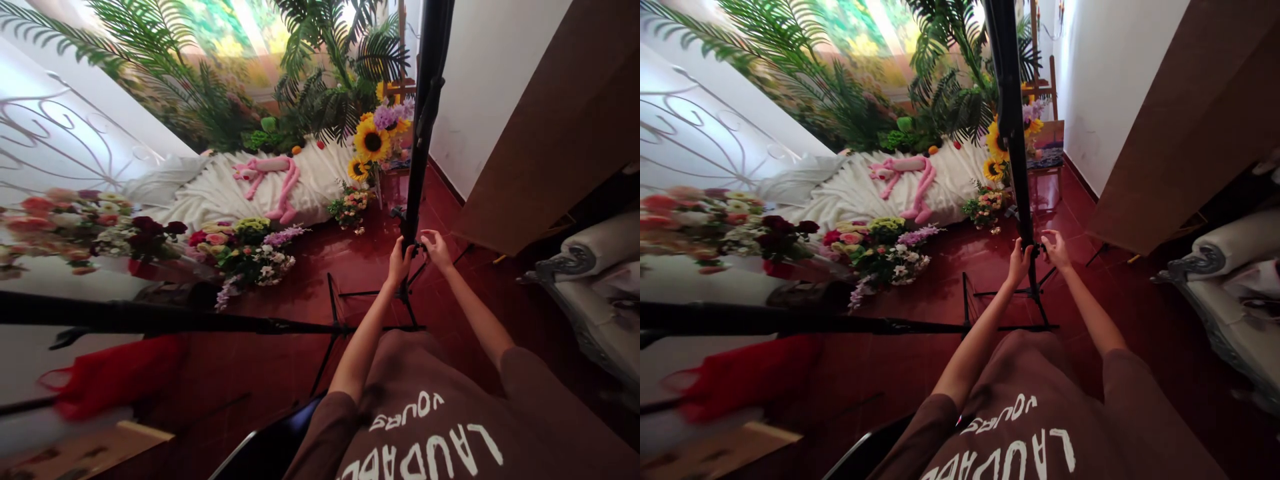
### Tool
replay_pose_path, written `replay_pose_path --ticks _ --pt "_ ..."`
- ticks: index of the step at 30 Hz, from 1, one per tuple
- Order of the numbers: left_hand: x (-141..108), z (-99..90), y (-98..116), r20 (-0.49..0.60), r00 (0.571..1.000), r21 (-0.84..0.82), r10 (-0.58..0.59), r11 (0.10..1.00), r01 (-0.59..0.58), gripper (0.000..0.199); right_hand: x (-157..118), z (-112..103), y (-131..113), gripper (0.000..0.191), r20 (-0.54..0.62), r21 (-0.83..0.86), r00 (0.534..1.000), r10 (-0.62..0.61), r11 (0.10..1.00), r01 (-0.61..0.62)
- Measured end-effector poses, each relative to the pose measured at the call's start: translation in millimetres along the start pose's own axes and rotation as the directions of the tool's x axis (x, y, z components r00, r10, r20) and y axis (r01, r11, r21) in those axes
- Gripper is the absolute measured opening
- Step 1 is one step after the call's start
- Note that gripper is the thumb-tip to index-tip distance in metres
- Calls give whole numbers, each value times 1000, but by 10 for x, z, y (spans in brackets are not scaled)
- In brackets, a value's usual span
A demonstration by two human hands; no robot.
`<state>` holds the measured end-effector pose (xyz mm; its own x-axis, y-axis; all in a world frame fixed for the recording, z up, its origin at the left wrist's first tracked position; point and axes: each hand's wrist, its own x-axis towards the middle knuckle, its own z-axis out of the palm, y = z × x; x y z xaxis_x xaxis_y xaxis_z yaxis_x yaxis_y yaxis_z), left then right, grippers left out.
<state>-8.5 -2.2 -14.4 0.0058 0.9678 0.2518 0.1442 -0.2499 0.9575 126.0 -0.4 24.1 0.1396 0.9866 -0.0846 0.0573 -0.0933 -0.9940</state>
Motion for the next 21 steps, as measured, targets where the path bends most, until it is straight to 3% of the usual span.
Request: replay_pose_path --ticks 2,4,6,9,12,15,17,19,20,21 --pt "-2 4 -22 0 1000 -3 -6 1000 6 40 73 24 -20 32 45 177 978 202 962 -207" --pt "1 11 -43 5 1000 -12 -8 1000 8 41 116 34 -39 23 97 302 941 324 891 -338" --pt "13 21 -51 18 1000 -30 -7 1000 8 42 123 42 -37 18 94 375 932 350 855 -359" --pt "14 4 -43 54 999 -82 5 997 0 45 71 75 38 13 -7 439 945 328 850 -292" --pt "-111 -152 -105 85 996 -129 -10 991 21 45 -39 124 208 10 -80 457 933 350 845 -278" --pt "-465 -547 -372 41 990 -83 -133 987 136 42 -192 169 432 9 -56 384 914 401 854 -351" --pt "-822 -941 -644 -94 964 -36 -247 969 245 44 -302 196 578 10 -27 325 899 436 855 -405" --pt "-1231 -1395 -907 -268 884 -11 -383 919 395 42 -403 229 705 10 -3 280 878 478 843 -458" --pt "-1437 -1625 -1010 -367 825 -13 -429 890 457 40 -447 252 758 10 9 260 867 497 836 -482" --pt "-1634 -1848 -1084 -492 741 -40 -457 862 505 36 -486 279 804 11 24 241 858 513 830 -503"
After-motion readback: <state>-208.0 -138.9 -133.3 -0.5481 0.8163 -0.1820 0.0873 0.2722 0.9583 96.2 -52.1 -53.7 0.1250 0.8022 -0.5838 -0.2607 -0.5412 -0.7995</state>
